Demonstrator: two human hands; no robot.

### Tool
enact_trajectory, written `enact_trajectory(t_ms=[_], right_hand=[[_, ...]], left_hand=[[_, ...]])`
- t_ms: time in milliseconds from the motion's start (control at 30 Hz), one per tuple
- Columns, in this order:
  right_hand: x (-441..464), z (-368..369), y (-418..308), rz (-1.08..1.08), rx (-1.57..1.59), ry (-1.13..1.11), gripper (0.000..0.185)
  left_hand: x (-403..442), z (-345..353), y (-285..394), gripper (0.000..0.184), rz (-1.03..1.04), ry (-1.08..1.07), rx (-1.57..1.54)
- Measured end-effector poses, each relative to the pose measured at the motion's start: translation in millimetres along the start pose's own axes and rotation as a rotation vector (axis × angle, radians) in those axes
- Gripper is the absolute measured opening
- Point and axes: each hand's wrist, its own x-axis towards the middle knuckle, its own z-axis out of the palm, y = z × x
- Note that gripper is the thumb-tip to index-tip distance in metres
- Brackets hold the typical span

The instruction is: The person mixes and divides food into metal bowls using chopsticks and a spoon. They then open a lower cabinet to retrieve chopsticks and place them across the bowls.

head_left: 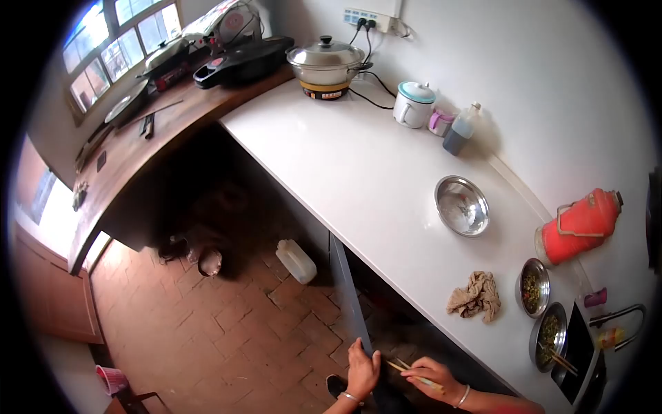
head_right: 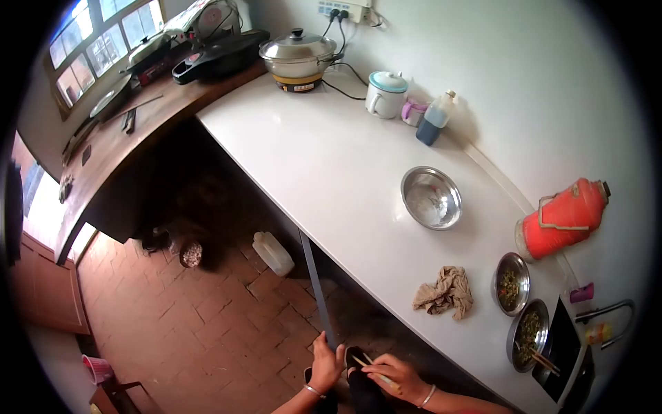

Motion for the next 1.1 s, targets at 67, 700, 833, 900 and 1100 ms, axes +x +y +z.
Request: enact_trajectory(t_ms=[67, 700, 833, 900, 1100], right_hand=[[-22.5, -23.1, -12.9, 0.048, -0.024, 0.112, 0.017], [-145.2, -119.2, -30.0, 0.432, 1.204, 1.186, 0.027], [-160.5, -136.7, -19.3, 0.45, 1.111, 1.193, 0.031], [-167.6, -138.8, -16.3, 0.446, 1.114, 1.203, 0.03], [-182.3, -152.0, -30.8, 0.316, 1.117, 1.045, 0.025]], left_hand=[[6.7, 13.3, 17.9, 0.062, -0.037, -0.042, -0.064], [92.2, 94.7, 61.1, 0.048, -0.12, -0.455, -0.273], [105.6, 113.0, 57.5, 0.047, 0.232, -0.381, -0.018], [111.3, 103.4, 60.0, 0.044, 0.19, -0.494, -0.081], [115.0, 103.4, -15.9, 0.047, -0.027, -0.561, -0.018]])
